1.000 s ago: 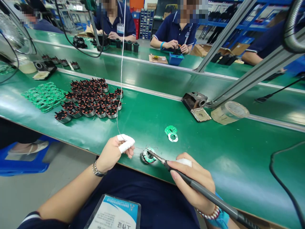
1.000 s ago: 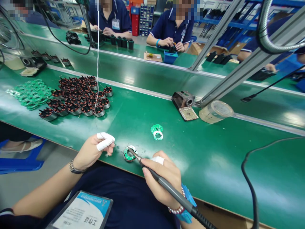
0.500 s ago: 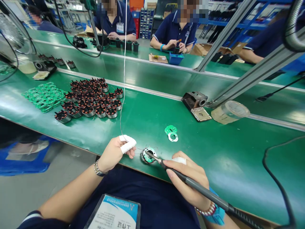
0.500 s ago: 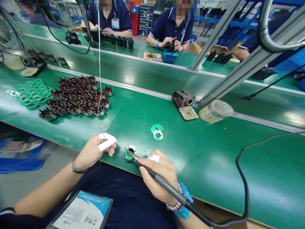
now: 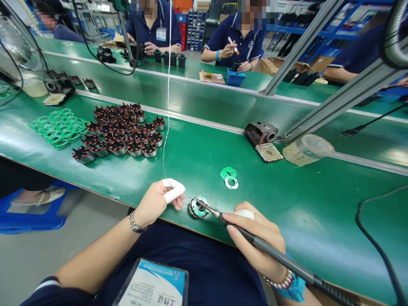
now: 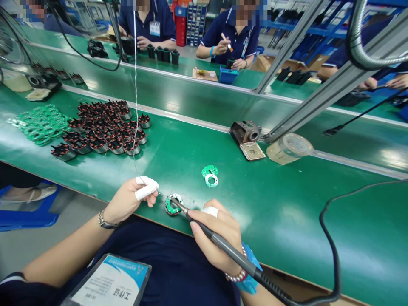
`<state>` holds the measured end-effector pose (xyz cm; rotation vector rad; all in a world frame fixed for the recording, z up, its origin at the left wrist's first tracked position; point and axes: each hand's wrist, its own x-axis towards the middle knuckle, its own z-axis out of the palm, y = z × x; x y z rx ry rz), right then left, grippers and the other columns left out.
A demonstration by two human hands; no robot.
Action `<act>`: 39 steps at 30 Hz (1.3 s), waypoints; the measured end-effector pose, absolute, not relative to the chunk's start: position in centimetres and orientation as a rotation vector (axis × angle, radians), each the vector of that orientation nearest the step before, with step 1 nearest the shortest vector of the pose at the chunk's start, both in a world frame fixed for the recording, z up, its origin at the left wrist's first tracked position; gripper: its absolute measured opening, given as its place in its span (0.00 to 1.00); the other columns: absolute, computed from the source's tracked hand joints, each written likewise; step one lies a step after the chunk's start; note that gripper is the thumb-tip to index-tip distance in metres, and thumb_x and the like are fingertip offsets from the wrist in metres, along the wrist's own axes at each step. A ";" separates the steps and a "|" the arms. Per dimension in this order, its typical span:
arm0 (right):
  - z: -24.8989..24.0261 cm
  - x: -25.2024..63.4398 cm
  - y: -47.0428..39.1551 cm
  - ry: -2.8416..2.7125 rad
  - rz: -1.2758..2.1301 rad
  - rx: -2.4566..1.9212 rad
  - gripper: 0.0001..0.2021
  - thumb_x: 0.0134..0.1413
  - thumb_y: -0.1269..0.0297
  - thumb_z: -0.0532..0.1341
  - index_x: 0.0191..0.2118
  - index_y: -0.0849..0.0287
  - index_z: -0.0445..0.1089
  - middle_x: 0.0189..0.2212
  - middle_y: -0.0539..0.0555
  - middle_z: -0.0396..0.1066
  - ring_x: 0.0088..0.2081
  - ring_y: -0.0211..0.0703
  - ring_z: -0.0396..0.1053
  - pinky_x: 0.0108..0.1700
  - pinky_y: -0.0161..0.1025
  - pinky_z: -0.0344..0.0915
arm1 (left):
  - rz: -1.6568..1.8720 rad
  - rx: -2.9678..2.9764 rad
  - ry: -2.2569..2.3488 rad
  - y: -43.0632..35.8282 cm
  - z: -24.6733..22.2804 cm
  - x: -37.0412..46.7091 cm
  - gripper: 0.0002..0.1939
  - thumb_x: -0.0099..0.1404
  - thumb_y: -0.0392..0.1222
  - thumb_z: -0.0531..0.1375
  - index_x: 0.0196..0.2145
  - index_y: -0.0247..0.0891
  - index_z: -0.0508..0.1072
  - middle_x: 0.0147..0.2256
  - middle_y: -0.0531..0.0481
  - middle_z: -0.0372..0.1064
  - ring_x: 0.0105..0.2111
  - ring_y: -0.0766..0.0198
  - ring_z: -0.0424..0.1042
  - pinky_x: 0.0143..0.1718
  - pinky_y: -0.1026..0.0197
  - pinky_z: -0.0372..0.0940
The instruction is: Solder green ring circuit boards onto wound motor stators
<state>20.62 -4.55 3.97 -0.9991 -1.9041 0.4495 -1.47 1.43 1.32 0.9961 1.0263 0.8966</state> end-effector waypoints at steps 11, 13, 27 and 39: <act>4.0 20.5 -4.3 -1.904 0.461 -1.000 0.12 0.46 0.78 0.58 0.36 0.59 0.71 0.21 0.52 0.67 0.25 0.38 0.63 0.27 0.38 0.64 | 0.914 0.946 1.009 1.6 1.3 -1.5 0.10 0.53 0.43 0.63 0.26 0.32 0.69 0.20 0.51 0.69 0.17 0.70 0.67 0.19 0.68 0.64; 4.2 20.7 -4.4 -1.896 0.448 -1.004 0.12 0.46 0.78 0.57 0.36 0.59 0.71 0.21 0.52 0.67 0.25 0.38 0.63 0.27 0.38 0.64 | 0.956 0.892 1.000 2.0 1.2 -1.5 0.11 0.52 0.43 0.63 0.26 0.32 0.69 0.21 0.51 0.69 0.17 0.70 0.67 0.19 0.68 0.64; 4.4 20.2 -4.2 -1.896 0.464 -1.017 0.12 0.45 0.78 0.58 0.36 0.59 0.71 0.20 0.52 0.68 0.24 0.39 0.64 0.27 0.38 0.65 | 0.667 1.105 1.172 -0.8 1.4 -0.7 0.08 0.53 0.40 0.60 0.30 0.33 0.68 0.18 0.53 0.68 0.18 0.68 0.68 0.23 0.65 0.64; 5.0 21.0 -4.5 -1.887 0.435 -1.042 0.12 0.44 0.78 0.58 0.36 0.59 0.72 0.22 0.52 0.68 0.25 0.40 0.65 0.26 0.38 0.65 | 0.696 1.111 1.094 -0.4 0.7 -0.3 0.09 0.55 0.42 0.59 0.25 0.34 0.66 0.18 0.53 0.68 0.18 0.68 0.68 0.24 0.65 0.64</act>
